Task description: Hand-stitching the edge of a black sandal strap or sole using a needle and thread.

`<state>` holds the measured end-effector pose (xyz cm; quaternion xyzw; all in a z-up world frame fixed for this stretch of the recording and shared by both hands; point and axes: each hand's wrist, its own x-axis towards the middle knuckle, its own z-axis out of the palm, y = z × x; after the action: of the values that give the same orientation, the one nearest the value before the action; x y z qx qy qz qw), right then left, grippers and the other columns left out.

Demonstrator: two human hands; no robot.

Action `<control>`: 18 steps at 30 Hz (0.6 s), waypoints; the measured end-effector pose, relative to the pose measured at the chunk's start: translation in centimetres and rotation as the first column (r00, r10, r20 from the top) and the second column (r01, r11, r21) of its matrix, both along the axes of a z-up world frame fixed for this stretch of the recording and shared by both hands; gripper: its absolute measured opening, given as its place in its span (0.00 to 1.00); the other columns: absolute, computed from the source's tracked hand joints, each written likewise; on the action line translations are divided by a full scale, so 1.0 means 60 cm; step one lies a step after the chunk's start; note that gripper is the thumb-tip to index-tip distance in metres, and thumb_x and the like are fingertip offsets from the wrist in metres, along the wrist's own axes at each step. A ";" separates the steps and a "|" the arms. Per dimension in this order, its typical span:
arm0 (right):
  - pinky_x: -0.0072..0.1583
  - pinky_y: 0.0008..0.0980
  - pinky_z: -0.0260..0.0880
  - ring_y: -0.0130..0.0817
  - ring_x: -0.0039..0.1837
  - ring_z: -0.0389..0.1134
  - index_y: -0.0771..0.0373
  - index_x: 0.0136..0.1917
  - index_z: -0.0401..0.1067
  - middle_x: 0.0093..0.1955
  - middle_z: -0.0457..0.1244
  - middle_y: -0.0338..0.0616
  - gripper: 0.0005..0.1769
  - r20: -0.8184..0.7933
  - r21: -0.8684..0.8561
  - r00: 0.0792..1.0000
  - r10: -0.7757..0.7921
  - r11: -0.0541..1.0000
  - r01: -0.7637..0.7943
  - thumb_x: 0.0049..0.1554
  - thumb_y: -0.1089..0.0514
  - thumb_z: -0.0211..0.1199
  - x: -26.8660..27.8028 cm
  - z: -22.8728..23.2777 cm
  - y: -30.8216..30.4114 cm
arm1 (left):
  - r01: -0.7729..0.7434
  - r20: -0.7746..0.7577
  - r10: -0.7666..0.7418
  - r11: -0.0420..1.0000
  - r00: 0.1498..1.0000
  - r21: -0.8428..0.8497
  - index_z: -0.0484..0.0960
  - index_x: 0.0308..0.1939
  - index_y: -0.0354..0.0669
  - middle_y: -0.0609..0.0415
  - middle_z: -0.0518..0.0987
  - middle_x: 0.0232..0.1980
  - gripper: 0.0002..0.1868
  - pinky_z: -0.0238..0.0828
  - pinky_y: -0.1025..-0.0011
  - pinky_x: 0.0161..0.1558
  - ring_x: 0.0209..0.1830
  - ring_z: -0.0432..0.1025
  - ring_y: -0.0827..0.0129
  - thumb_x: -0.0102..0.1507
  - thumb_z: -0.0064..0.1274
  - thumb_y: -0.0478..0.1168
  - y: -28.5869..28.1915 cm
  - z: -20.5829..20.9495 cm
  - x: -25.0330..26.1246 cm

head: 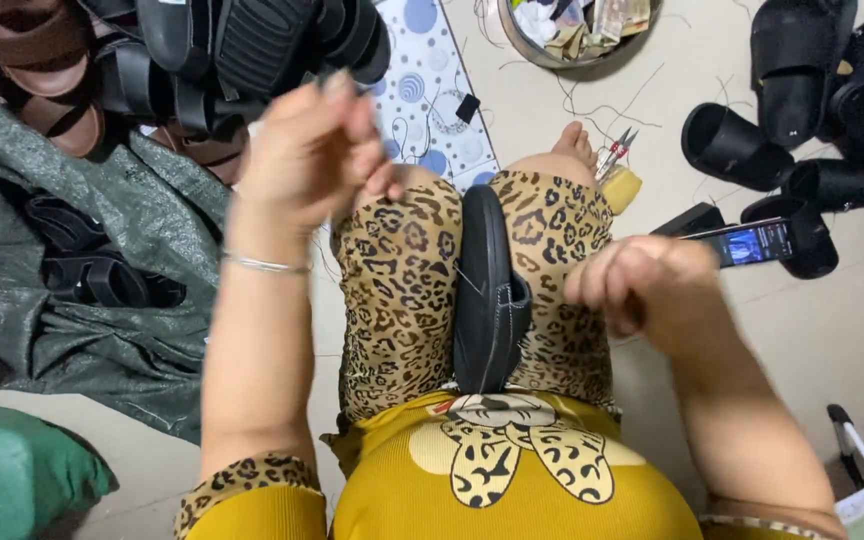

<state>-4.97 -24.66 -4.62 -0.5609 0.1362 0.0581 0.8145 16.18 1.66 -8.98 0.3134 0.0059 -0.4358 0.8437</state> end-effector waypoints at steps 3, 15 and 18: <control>0.35 0.21 0.60 0.25 0.30 0.58 0.69 0.61 0.65 0.42 0.68 0.48 0.19 -0.251 -0.503 0.966 -0.067 0.862 -0.071 0.63 0.54 0.57 -0.026 0.025 -0.052 | 0.000 0.251 -0.192 0.795 0.949 0.607 0.74 0.29 0.52 0.49 0.84 0.43 0.21 0.77 0.68 0.39 0.42 0.80 0.61 0.64 0.52 0.62 0.099 0.000 0.022; 0.35 0.35 0.56 0.33 0.35 0.55 0.42 0.77 0.60 0.36 0.51 0.36 0.28 -0.195 -0.902 0.744 0.639 0.181 -0.392 0.65 0.57 0.55 -0.040 0.063 -0.006 | 0.068 0.608 -0.732 0.655 0.308 0.753 0.49 0.80 0.46 0.45 0.45 0.85 0.48 0.62 0.48 0.73 0.84 0.49 0.45 0.64 0.60 0.53 -0.002 0.093 -0.168; 0.33 0.35 0.53 0.31 0.33 0.56 0.38 0.76 0.62 0.35 0.53 0.33 0.28 -0.234 -0.923 0.730 0.642 0.091 -0.375 0.64 0.57 0.55 -0.038 0.062 -0.007 | 0.107 0.468 -0.861 0.493 0.198 0.863 0.44 0.80 0.43 0.50 0.39 0.85 0.52 0.74 0.60 0.27 0.33 0.80 0.49 0.63 0.62 0.53 -0.012 0.095 -0.169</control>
<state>-7.25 -25.07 -0.90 -0.9334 -0.1567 0.1828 0.2660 6.05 0.95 -3.28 0.7489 -0.3939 -0.4297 0.3152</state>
